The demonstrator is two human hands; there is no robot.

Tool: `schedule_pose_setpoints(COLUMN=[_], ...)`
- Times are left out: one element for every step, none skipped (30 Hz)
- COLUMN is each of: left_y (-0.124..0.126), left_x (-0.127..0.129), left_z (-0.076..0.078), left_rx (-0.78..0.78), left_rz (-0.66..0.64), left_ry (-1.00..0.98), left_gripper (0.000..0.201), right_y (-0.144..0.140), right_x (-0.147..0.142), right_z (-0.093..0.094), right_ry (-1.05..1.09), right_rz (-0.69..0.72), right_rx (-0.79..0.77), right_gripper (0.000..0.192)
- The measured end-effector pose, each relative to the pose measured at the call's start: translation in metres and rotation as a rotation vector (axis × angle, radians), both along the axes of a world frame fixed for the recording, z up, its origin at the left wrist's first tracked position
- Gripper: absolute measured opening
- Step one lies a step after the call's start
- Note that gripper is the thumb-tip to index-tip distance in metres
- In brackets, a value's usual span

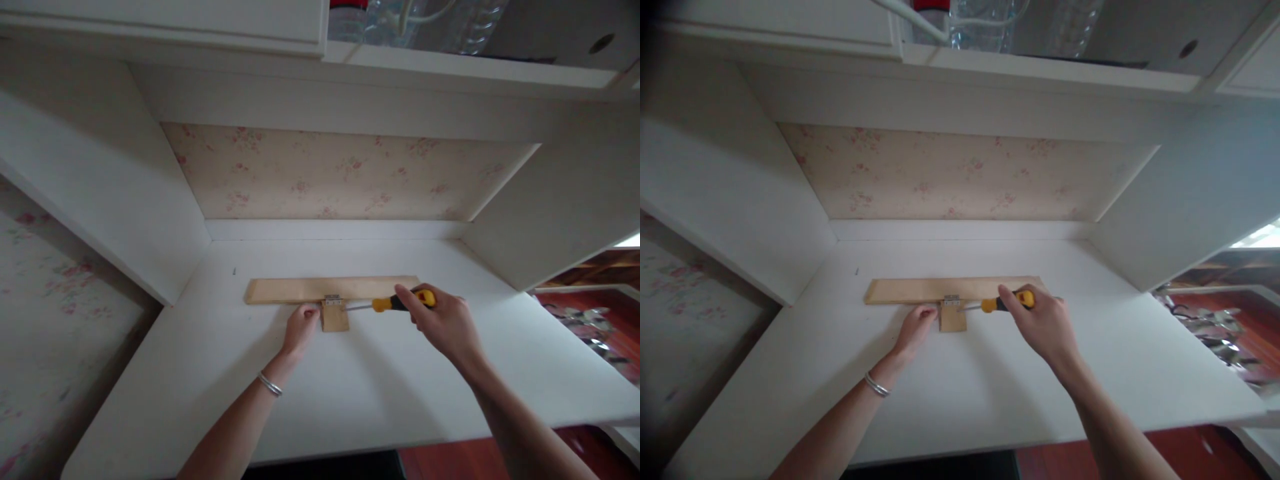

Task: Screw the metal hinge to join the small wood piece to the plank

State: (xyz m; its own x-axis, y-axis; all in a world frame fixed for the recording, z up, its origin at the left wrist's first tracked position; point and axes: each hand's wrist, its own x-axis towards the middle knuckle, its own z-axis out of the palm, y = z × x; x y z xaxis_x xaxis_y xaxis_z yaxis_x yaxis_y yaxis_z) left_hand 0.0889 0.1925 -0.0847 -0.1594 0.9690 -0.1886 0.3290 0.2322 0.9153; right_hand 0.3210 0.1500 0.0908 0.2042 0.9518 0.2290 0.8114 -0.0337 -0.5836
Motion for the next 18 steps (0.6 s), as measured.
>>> schedule_pose_setpoints(left_y=[-0.002, -0.002, -0.002, -0.001, 0.002, 0.005, 0.010, 0.016, 0.023, 0.030, 0.038, 0.045, 0.054, 0.061, 0.069, 0.077, 0.083, 0.090], left_x=[-0.009, -0.019, -0.032, -0.045, -0.060, -0.075, -0.091, -0.106, -0.121, -0.135, -0.148, -0.160, -0.170, -0.178, -0.185, -0.191, -0.196, -0.199], left_z=[0.000, 0.000, 0.002, 0.004, 0.007, 0.011, 0.016, 0.021, 0.026, 0.030, 0.035, 0.038, 0.040, 0.041, 0.041, 0.039, 0.038, 0.035], left_rx=[0.026, 0.049, 0.069, 0.082, 0.102, 0.123, 0.147, 0.174, 0.179, 0.167, 0.136, 0.094, 0.048, 0.006, -0.043, -0.079, -0.112, -0.138], left_rz=[-0.013, -0.029, -0.044, -0.043, -0.036, -0.015, 0.014, 0.064, 0.107, 0.145, 0.180, 0.193, 0.199, 0.192, 0.175, 0.159, 0.149, 0.144], left_ry=[0.029, 0.063, 0.103, 0.156, 0.217, 0.288, 0.366, 0.449, 0.530, 0.616, 0.705, 0.788, 0.864, 0.924, 0.969, 1.009, 1.041, 1.066], left_gripper=[0.019, 0.019, 0.020, 0.021, 0.022, 0.023, 0.023, 0.023, 0.024, 0.025, 0.026, 0.027, 0.028, 0.031, 0.034, 0.038, 0.042, 0.046], right_y=[-0.004, -0.008, -0.011, -0.015, -0.018, -0.021, -0.023, -0.026, -0.029, -0.032, -0.035, -0.037, -0.039, -0.041, -0.042, -0.043, -0.044, -0.045], right_x=[0.009, 0.018, 0.025, 0.031, 0.035, 0.038, 0.039, 0.038, 0.037, 0.035, 0.032, 0.030, 0.027, 0.024, 0.022, 0.019, 0.017, 0.015], right_z=[-0.009, -0.019, -0.030, -0.041, -0.053, -0.063, -0.073, -0.082, -0.089, -0.094, -0.098, -0.102, -0.104, -0.106, -0.107, -0.108, -0.109, -0.110], right_ry=[0.152, 0.297, 0.457, 0.634, 0.815, 0.986, 1.123, 1.232, 1.322, 1.393, 1.448, 1.489, 1.516, 1.528, 1.528, 1.518, 1.501, 1.482], right_rz=[-0.039, -0.059, -0.093, -0.129, -0.171, -0.216, -0.265, -0.303, -0.328, -0.338, -0.336, -0.326, -0.312, -0.296, -0.281, -0.265, -0.248, -0.230], right_rx=[-0.044, -0.055, -0.042, -0.009, 0.014, 0.024, 0.026, 0.026, 0.020, 0.010, 0.003, -0.007, -0.018, -0.027, -0.039, -0.052, -0.067, -0.084], right_gripper=[0.046, 0.044, 0.044, 0.042, 0.040, 0.037, 0.035, 0.033, 0.031, 0.030, 0.029, 0.028, 0.028, 0.027, 0.027, 0.027, 0.027, 0.027])
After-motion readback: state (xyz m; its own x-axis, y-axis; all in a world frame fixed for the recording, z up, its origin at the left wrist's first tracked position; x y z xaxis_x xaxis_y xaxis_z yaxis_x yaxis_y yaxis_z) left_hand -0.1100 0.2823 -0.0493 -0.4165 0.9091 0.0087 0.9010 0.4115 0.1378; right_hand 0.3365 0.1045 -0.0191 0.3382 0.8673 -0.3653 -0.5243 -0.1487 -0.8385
